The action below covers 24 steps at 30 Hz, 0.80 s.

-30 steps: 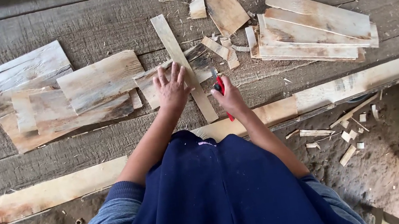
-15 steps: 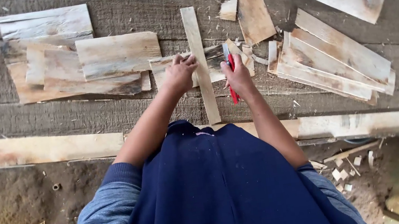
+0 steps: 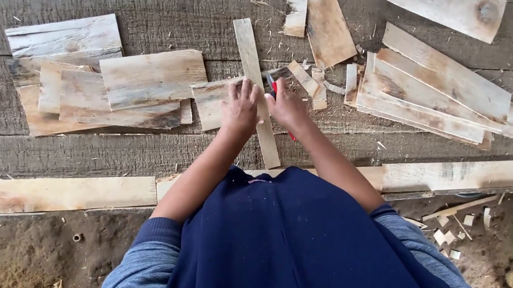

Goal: Cutting thin wood strips or shingles using a utility knife on a wooden floor.

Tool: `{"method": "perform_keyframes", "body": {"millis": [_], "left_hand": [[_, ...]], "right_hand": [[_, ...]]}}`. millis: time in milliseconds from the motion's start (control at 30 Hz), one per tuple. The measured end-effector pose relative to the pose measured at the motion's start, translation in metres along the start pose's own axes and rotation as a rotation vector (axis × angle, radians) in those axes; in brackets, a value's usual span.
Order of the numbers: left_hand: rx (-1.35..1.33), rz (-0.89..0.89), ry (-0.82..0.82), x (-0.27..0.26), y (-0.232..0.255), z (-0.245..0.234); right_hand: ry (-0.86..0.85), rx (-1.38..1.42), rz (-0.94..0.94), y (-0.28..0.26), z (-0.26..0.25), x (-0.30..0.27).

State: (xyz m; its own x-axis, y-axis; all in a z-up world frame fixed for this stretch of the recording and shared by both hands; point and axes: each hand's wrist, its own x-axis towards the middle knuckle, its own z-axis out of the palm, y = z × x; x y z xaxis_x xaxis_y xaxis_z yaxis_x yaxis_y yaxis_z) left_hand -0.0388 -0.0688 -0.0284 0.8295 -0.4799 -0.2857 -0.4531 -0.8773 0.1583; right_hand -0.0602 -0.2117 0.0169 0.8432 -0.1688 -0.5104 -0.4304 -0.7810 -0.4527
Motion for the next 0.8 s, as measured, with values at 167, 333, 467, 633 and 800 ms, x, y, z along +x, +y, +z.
{"method": "perform_keyframes", "body": {"millis": [167, 333, 467, 633, 800], "left_hand": [[0.003, -0.01, -0.099, 0.005, 0.001, -0.004], [0.026, -0.014, -0.105, 0.009, 0.002, -0.006], [-0.014, -0.022, -0.113, 0.008, 0.002, -0.014], [0.03, -0.037, -0.102, 0.01, 0.009, -0.02], [0.01, -0.048, -0.135, 0.012, 0.014, -0.024]], "right_hand": [[-0.047, -0.158, -0.08, -0.004, 0.005, 0.012], [-0.064, -0.202, -0.115, -0.003, 0.007, 0.022], [-0.152, -0.17, -0.105, -0.009, -0.007, 0.021], [-0.228, -0.229, -0.072, -0.023, -0.019, 0.014], [-0.318, -0.26, 0.022, -0.012, -0.011, -0.003]]}}
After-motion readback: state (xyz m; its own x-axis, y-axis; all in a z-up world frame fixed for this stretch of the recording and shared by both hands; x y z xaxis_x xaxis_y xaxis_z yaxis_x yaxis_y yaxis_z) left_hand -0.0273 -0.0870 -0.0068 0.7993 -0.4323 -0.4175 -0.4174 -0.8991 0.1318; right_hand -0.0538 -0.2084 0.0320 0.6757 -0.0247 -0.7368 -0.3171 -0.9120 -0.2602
